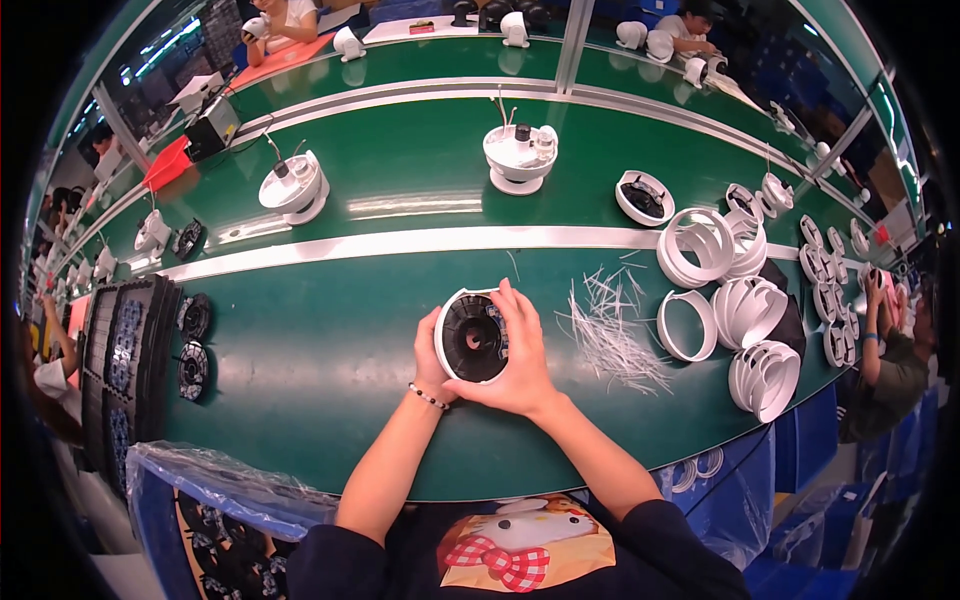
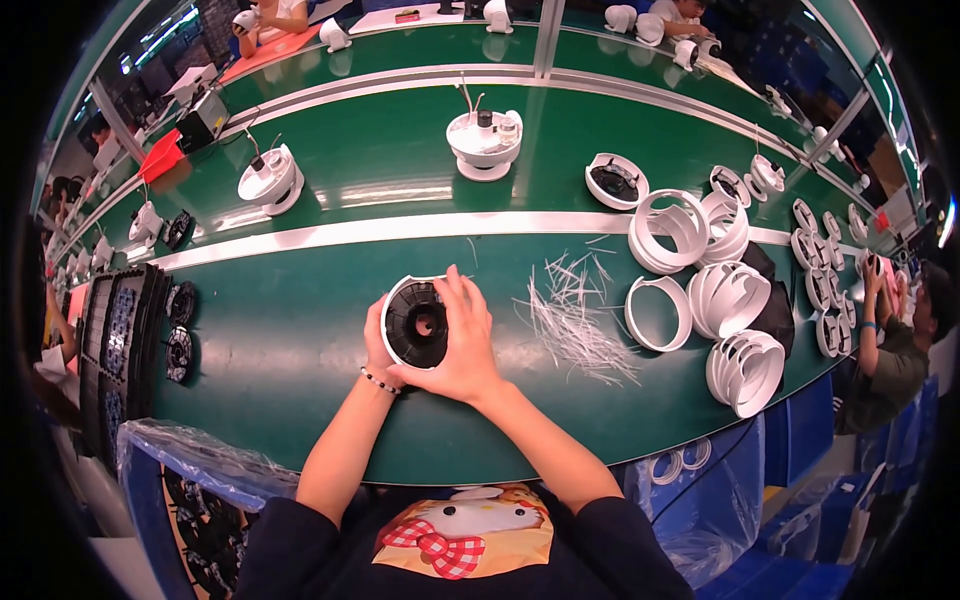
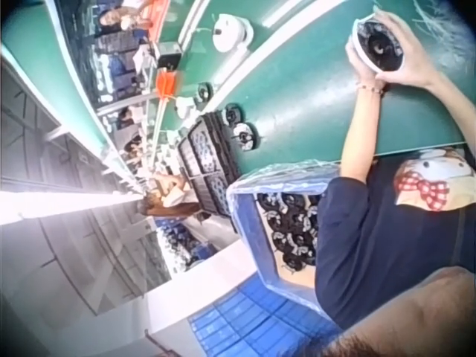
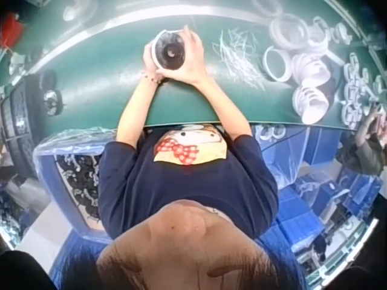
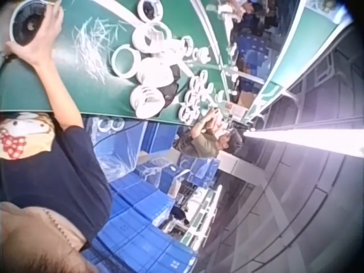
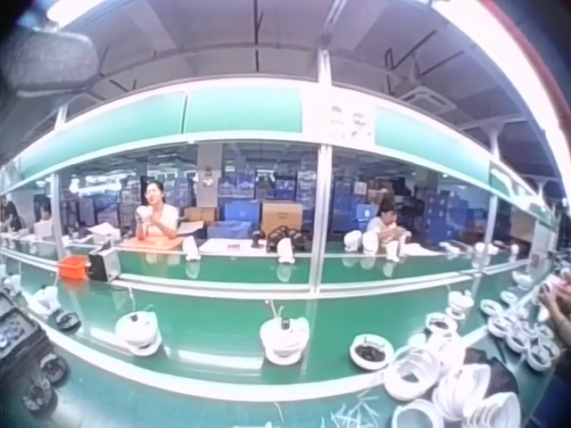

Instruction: Assembling plastic housings and internal components of lighting fixtures on a factory line.

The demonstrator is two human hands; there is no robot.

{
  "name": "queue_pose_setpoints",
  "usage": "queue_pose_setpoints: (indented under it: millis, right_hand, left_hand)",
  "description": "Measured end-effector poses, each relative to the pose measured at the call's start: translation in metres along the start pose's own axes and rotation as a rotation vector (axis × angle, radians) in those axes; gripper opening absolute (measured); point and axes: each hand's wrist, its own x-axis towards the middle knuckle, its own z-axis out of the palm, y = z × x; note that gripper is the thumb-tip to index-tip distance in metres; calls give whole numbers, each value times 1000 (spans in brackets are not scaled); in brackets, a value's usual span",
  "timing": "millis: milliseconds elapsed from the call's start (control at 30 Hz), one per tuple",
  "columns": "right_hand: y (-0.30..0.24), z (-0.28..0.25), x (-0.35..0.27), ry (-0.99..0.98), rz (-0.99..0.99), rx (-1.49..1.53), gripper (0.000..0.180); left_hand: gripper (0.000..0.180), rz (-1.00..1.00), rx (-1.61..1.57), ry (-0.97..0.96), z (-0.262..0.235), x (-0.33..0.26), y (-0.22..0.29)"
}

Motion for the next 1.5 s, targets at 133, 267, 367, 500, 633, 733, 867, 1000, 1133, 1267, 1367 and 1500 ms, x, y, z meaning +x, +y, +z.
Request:
queue_pose_setpoints:
  millis: [133,267,367,500,633,733,867,1000,1133,1267,1367,1500]
  right_hand:
    - [0,5,1,-28,-24,-28,107]
    - [5,1,4,-113,-86,39,106]
    - [2,1,6,-166,-116,-6,106]
    - [0,14,3,-61,9,-179,106]
    - [-6,24,4,-27,124,-154,107]
    - [0,28,6,25,170,-171,107]
    - [21,31,1,237,-37,-119,100]
    - [12,30,-1,221,-113,-111,94]
    - [11,37,-5,119,-118,-147,94]
    - [14,33,-4,95,-131,-174,90]
    - [14,24,-3,84,-126,-173,88]
    - [13,16,-2,75,-167,-195,84]
  left_hand:
    - [72,-59,-39,-24,3,-6,8]
    - [80,-111,-24,-109,-4,-9,12]
    - [69,-94,-60,-163,-8,-16,14]
    - [48,18,-97,-40,-7,-11,5]
    - [52,24,-57,6,-6,-6,3]
    - [49,101,-52,89,-1,6,3]
    - [42,164,-104,321,8,52,9]
    - [25,415,33,457,-39,147,25]
    - [29,470,160,514,-70,210,55]
    - [69,413,972,829,-64,217,83]
    - [57,439,1423,597,-9,162,135]
    - [31,581,1578,323,56,6,219]
